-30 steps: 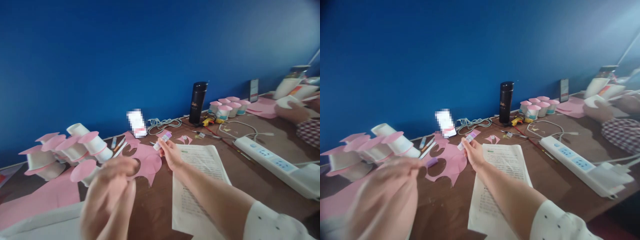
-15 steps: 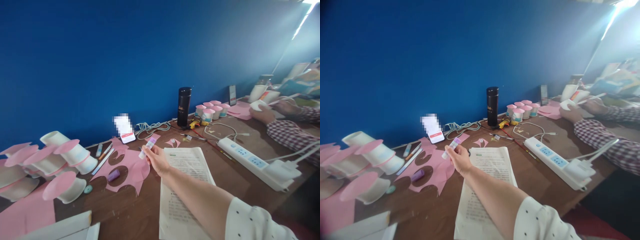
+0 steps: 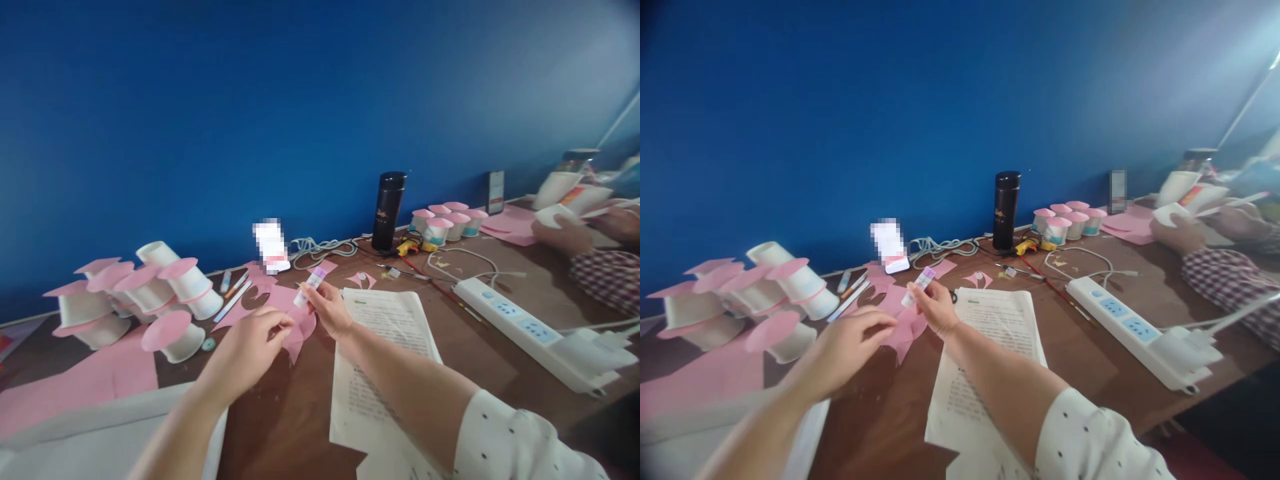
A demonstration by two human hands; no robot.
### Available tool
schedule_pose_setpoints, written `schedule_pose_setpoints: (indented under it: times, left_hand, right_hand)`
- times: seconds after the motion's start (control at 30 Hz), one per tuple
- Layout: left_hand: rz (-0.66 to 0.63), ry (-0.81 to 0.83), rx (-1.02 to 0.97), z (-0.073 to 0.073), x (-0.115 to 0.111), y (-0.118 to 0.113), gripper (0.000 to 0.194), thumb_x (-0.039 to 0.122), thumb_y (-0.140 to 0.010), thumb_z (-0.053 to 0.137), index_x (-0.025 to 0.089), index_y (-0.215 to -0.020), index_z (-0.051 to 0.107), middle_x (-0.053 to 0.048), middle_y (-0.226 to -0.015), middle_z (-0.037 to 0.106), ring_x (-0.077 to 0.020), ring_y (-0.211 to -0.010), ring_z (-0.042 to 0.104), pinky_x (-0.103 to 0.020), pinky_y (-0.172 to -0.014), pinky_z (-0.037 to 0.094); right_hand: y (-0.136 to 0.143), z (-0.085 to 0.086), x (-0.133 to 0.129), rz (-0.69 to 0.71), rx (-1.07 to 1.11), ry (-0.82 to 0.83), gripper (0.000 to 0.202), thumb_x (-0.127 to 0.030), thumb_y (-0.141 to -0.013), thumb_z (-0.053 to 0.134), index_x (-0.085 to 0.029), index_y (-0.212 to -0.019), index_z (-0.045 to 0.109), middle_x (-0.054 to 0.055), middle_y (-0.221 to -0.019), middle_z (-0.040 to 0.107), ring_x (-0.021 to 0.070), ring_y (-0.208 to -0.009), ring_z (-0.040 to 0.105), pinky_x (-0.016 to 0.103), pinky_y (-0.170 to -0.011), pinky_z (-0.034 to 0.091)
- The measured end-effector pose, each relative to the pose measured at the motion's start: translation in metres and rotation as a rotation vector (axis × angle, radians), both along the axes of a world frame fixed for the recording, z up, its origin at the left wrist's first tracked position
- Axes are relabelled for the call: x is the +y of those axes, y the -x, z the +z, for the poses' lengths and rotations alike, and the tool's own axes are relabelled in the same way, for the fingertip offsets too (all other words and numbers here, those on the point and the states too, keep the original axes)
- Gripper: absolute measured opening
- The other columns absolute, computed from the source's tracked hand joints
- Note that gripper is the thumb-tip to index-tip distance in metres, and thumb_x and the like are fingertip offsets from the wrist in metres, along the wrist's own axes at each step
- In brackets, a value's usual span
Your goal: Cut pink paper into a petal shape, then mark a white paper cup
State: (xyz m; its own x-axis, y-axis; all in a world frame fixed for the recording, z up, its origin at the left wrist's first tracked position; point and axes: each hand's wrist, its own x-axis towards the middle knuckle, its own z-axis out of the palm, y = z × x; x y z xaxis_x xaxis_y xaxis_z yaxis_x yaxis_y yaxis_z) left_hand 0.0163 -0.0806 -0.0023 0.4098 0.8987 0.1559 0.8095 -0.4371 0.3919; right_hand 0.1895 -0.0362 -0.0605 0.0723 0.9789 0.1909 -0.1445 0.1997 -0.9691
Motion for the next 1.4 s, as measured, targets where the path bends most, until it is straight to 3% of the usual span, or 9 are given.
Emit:
schedule_pose_setpoints:
  times: [0.07,0.13,0.3,0.47,0.6,0.8,0.93,1.07,1.4]
  left_hand:
    - [-0.010,0.095,0.081,-0.010,0.004,-0.002,0.018,0.025,-0.083,0.056,0.021,-0.094,0.070,-0.007,-0.101,0.069,-0.0237,-0.095,0.063,-0.034,-0.084,0.048]
    - [-0.024,0.083,0.084,-0.020,0.009,-0.003,0.023,0.030,-0.081,0.059,0.021,-0.100,0.069,-0.008,-0.109,0.067,-0.0255,-0.105,0.060,-0.034,-0.088,0.045]
    - [-0.093,0.030,0.136,-0.032,0.011,-0.001,0.019,0.031,-0.085,0.053,0.022,-0.095,0.067,-0.007,-0.105,0.066,-0.0223,-0.098,0.059,-0.031,-0.081,0.045]
    - [-0.052,-0.073,0.254,-0.034,0.010,-0.004,0.022,0.035,-0.087,0.050,0.020,-0.087,0.066,-0.009,-0.098,0.066,-0.0238,-0.092,0.059,-0.032,-0.073,0.045]
    - [-0.055,-0.100,0.270,-0.033,0.009,-0.008,0.020,0.033,-0.086,0.052,0.019,-0.088,0.066,-0.009,-0.097,0.066,-0.0244,-0.091,0.059,-0.033,-0.075,0.044]
    - [-0.083,-0.086,0.258,-0.029,0.005,-0.007,0.020,0.026,-0.087,0.050,0.019,-0.090,0.068,-0.009,-0.088,0.067,-0.0246,-0.090,0.059,-0.035,-0.076,0.044]
    - [-0.115,-0.045,0.264,-0.029,0.004,-0.006,0.024,0.022,-0.088,0.047,0.020,-0.093,0.070,-0.010,-0.096,0.067,-0.0243,-0.091,0.059,-0.035,-0.076,0.044]
    - [-0.103,-0.061,0.246,-0.032,0.004,-0.006,0.024,0.031,-0.088,0.050,0.020,-0.094,0.071,-0.010,-0.108,0.064,-0.0245,-0.092,0.059,-0.035,-0.076,0.044]
    - [-0.054,-0.092,0.202,-0.031,0.006,-0.012,0.041,0.054,-0.086,0.049,0.020,-0.091,0.070,-0.010,-0.092,0.066,-0.0276,-0.092,0.059,-0.039,-0.081,0.043]
  right_hand:
    - [-0.001,-0.001,0.001,-0.028,0.024,0.007,0.042,-0.057,-0.077,0.062,-0.015,-0.074,0.062,-0.002,-0.057,0.055,0.0080,-0.049,0.047,0.021,-0.050,0.038]
    - [-0.001,0.000,0.002,-0.036,0.040,0.016,0.042,-0.057,-0.077,0.063,-0.015,-0.074,0.062,-0.002,-0.057,0.055,0.0080,-0.050,0.047,0.021,-0.050,0.040]
    - [-0.012,0.018,0.002,0.117,0.158,0.048,0.039,-0.054,-0.075,0.068,-0.015,-0.081,0.066,-0.005,-0.055,0.051,0.0068,-0.048,0.043,0.027,-0.059,0.054]
    - [-0.036,0.041,0.002,0.401,0.097,0.425,0.035,-0.045,-0.069,0.078,-0.013,-0.073,0.065,0.000,-0.063,0.057,0.0067,-0.052,0.043,0.038,-0.066,0.062]
    - [-0.041,0.039,0.001,0.539,-0.005,0.542,0.030,-0.040,-0.072,0.076,-0.012,-0.080,0.066,0.001,-0.068,0.060,0.0082,-0.057,0.050,0.038,-0.065,0.062]
    - [-0.033,0.033,0.001,0.458,0.081,0.529,0.028,-0.039,-0.073,0.076,-0.013,-0.078,0.065,-0.001,-0.064,0.058,0.0070,-0.054,0.048,0.037,-0.068,0.062]
    - [-0.033,0.033,0.003,0.409,0.197,0.504,0.029,-0.039,-0.074,0.075,-0.014,-0.071,0.062,-0.004,-0.055,0.051,0.0071,-0.051,0.046,0.034,-0.065,0.060]
    - [-0.031,0.029,0.004,0.448,0.241,0.528,0.029,-0.040,-0.076,0.073,-0.014,-0.073,0.062,-0.004,-0.056,0.052,0.0066,-0.049,0.044,0.032,-0.064,0.059]
    - [-0.027,0.028,-0.001,0.488,0.197,0.542,0.026,-0.036,-0.076,0.074,-0.012,-0.079,0.064,0.000,-0.066,0.062,0.0081,-0.053,0.052,0.031,-0.061,0.060]
